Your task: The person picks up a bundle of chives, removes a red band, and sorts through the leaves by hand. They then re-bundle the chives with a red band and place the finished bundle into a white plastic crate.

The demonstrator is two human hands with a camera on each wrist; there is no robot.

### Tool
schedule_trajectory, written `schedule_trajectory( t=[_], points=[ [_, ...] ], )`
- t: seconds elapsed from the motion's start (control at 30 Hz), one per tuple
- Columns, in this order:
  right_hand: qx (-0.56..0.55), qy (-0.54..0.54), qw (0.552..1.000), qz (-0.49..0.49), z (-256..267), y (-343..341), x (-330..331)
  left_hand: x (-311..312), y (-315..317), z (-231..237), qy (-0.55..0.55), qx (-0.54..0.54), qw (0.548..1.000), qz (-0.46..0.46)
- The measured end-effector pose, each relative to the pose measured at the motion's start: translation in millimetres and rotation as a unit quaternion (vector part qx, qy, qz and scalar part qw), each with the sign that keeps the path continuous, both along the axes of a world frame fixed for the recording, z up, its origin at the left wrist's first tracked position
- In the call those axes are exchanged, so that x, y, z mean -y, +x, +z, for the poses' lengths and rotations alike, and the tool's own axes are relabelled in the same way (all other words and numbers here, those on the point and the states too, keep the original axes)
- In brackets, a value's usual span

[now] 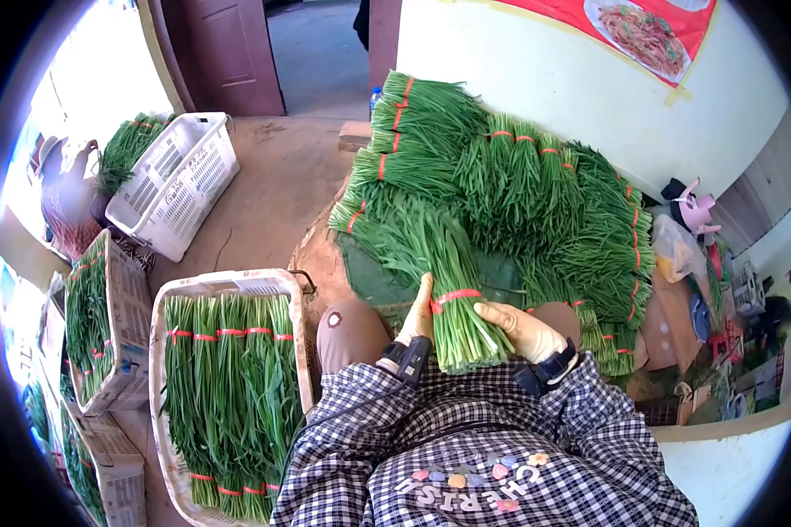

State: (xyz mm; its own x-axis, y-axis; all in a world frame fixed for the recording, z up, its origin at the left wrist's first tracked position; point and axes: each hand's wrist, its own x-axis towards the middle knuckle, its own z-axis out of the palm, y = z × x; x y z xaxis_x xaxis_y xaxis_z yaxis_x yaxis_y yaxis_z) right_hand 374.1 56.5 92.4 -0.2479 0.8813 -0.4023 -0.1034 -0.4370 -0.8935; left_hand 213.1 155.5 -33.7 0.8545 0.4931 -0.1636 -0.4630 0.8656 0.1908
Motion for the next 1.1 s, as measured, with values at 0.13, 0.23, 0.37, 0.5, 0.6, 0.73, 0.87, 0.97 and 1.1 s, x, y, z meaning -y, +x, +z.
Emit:
schedule_trajectory(
  t=[0.13,0.23,0.37,0.5,0.6,0.73,0.87,0.97,1.1],
  points=[
    [0.385,0.112,0.916,0.005,-2.7,13.8,12.6,-3.2,-11.0,-10.7,0.005,0.038,0.999,-0.004],
    [0.344,0.177,0.920,-0.067,36.8,-4.0,19.3,-8.2,-5.9,-17.3,-0.037,0.012,0.999,0.017],
    [0.405,0.262,0.876,0.025,34.8,-28.1,12.7,-11.1,-9.5,-21.5,-0.049,0.089,0.994,-0.032],
    [0.478,0.234,0.844,0.071,30.1,-39.1,1.8,-9.7,-10.2,-19.6,-0.042,0.041,0.998,0.019],
    [0.451,0.165,0.874,0.071,28.0,-42.8,-0.8,-11.3,-15.4,-15.2,-0.029,0.023,0.998,0.041],
    [0.469,0.097,0.874,0.089,31.0,-47.3,-3.8,-15.1,-18.2,-15.1,-0.018,-0.014,0.997,0.068],
    [0.481,0.122,0.863,0.094,26.7,-47.4,-3.8,-16.5,-20.4,-16.6,-0.026,-0.027,0.997,0.067],
    [0.473,0.071,0.870,0.120,29.5,-51.6,-0.2,-23.0,-15.0,-36.4,-0.045,-0.054,0.993,0.091],
    [0.426,0.124,0.880,0.170,43.7,-45.4,10.3,-24.3,-14.6,-44.5,-0.019,-0.034,0.992,0.124]
  ],
)
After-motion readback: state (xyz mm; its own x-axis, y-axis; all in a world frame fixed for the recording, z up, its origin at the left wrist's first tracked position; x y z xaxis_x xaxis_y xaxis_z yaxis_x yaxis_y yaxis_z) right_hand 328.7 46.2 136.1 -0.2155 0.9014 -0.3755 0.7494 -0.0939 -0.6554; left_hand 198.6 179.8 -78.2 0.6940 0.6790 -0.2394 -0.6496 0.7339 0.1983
